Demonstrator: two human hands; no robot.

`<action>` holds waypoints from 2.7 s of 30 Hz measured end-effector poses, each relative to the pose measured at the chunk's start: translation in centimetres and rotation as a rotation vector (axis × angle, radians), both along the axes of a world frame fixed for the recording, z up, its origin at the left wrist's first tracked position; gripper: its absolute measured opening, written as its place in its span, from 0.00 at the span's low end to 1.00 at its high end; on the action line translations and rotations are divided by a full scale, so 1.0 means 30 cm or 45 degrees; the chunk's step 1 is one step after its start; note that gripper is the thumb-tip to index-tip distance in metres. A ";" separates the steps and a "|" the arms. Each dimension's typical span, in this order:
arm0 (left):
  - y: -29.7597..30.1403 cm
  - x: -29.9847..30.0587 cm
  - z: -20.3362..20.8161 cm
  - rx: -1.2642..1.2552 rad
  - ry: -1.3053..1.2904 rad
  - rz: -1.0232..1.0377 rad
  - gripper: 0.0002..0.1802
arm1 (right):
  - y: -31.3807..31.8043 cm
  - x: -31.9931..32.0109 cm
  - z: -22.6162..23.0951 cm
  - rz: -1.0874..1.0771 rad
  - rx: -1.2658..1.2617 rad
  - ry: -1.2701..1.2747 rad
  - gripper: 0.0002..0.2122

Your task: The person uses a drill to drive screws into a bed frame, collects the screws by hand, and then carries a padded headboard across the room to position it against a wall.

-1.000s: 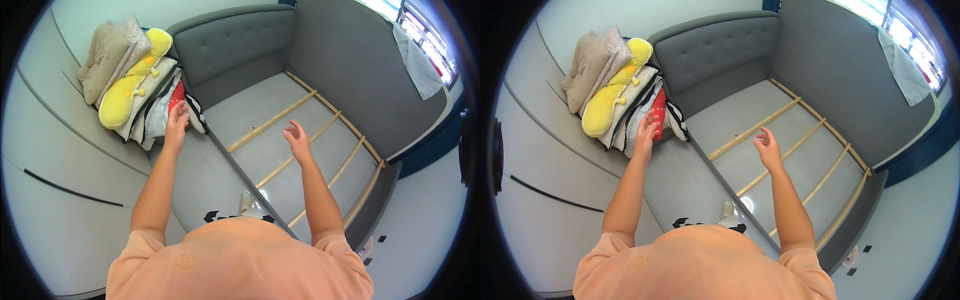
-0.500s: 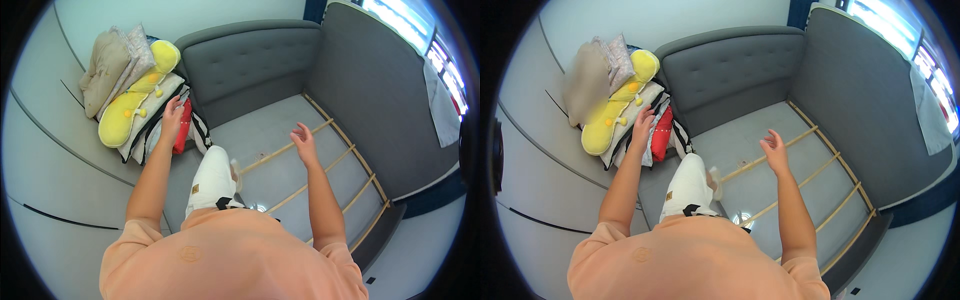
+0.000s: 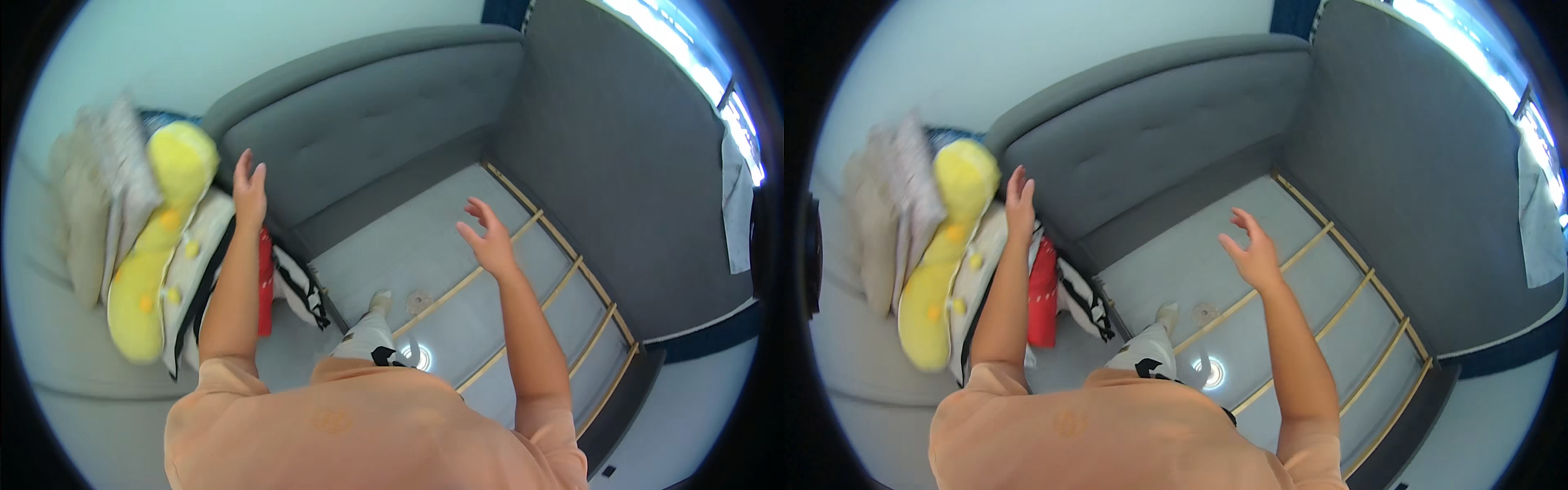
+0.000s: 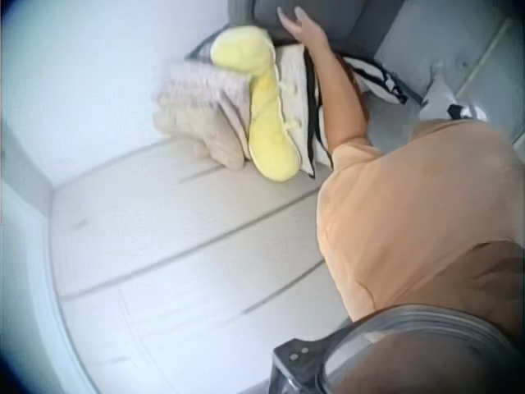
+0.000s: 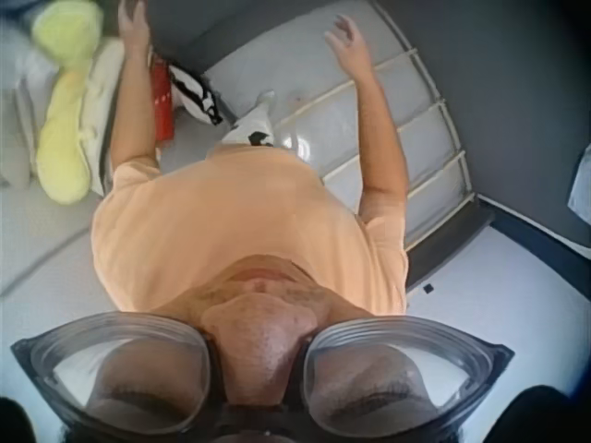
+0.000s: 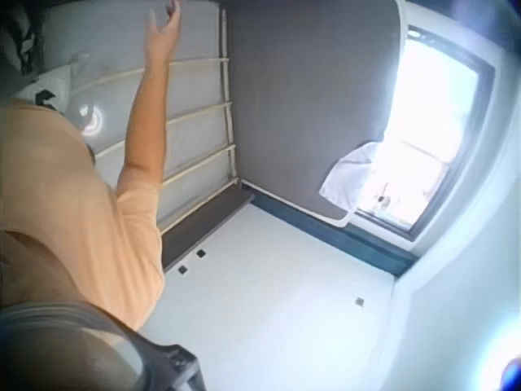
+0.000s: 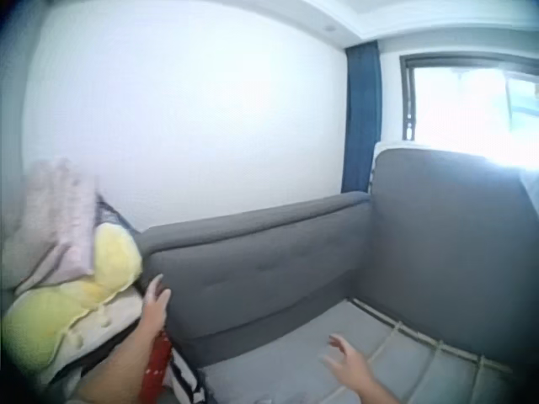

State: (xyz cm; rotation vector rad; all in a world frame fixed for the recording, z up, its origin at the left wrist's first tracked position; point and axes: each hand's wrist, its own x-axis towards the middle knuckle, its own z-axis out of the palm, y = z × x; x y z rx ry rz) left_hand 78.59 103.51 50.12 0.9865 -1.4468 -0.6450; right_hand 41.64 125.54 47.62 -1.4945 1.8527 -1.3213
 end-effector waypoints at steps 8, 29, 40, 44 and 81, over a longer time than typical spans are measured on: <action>-0.252 -0.491 -0.387 0.519 -0.313 -0.545 0.25 | -0.388 -0.089 -0.298 -0.287 0.310 -0.266 0.25; 1.137 -1.128 -0.301 0.280 -0.828 -2.263 0.27 | 1.519 0.447 -0.380 -2.113 0.183 -0.547 0.27; 2.017 -0.898 -0.278 0.070 -1.129 -2.750 0.27 | 2.119 1.153 -0.344 -2.669 -0.049 -0.838 0.28; 2.218 -0.863 -0.340 0.165 -1.139 -2.857 0.27 | 2.153 1.265 -0.342 -2.711 -0.083 -0.872 0.28; 2.033 -0.467 -0.598 0.989 -0.688 -0.866 0.26 | 2.230 0.121 -0.578 -0.689 0.674 -0.616 0.26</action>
